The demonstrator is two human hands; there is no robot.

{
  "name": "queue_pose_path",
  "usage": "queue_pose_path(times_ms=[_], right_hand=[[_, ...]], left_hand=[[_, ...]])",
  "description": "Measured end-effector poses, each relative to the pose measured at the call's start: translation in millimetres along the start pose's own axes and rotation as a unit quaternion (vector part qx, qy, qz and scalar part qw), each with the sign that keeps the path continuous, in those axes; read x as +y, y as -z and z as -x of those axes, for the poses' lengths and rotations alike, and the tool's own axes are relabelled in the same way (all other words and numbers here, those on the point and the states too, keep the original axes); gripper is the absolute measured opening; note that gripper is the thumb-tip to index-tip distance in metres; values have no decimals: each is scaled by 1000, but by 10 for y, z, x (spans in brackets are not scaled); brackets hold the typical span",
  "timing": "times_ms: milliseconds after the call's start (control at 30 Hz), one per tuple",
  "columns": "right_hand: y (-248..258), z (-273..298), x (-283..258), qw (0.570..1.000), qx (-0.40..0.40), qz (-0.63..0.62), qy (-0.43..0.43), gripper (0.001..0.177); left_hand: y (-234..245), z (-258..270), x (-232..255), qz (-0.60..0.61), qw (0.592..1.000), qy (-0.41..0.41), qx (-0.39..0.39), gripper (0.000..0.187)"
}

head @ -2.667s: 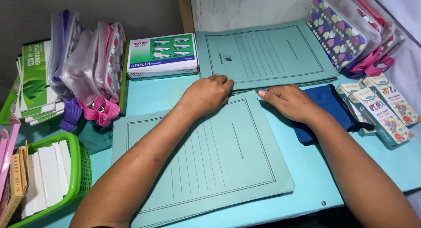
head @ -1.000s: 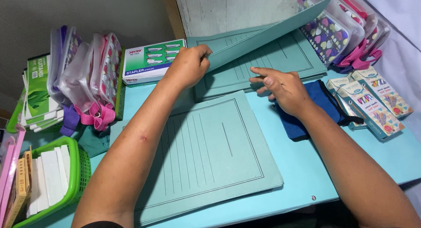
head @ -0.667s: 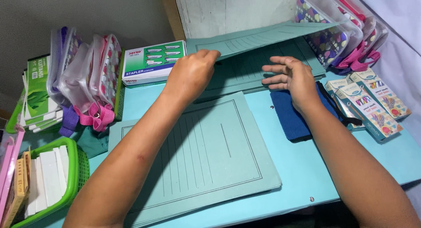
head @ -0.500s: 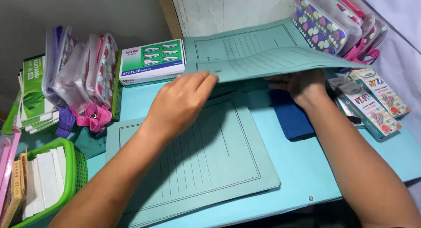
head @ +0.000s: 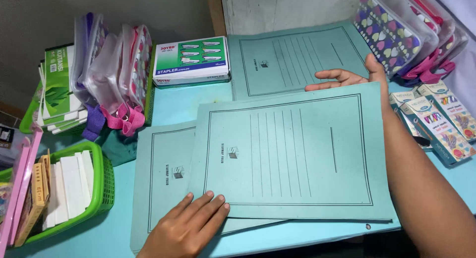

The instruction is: Sort and arrange green paper folders on a desk.

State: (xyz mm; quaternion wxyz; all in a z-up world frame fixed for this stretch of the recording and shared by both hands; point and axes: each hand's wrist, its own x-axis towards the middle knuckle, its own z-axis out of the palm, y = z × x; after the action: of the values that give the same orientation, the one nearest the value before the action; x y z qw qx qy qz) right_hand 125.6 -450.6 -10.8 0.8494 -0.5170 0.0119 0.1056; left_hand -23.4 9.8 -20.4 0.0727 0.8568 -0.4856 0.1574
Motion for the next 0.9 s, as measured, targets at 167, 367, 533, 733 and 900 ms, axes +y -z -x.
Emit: queue_pose_path(times_ms=[167,367,533,733,900], right_hand=[[-253,73,-141,996,44,81,-1,103],[-103,107,-211,982,80,154,72,101],[1016,30,-134,957,49,115,260,100],[1210,133,-320,942,-6,5,335,85],[886,63,-344,874,162,307,340,71]], left_hand=[[60,-44,47,9,998,56,16,32],[371,-686,-228,-66,994,-2,84,31],[91,-1412,-659,-132,980,-49,139,30],[-658,-2116,-998,-138,978,-65,143,20],[-793,-2271,-1105,-120,989,39,73,19]])
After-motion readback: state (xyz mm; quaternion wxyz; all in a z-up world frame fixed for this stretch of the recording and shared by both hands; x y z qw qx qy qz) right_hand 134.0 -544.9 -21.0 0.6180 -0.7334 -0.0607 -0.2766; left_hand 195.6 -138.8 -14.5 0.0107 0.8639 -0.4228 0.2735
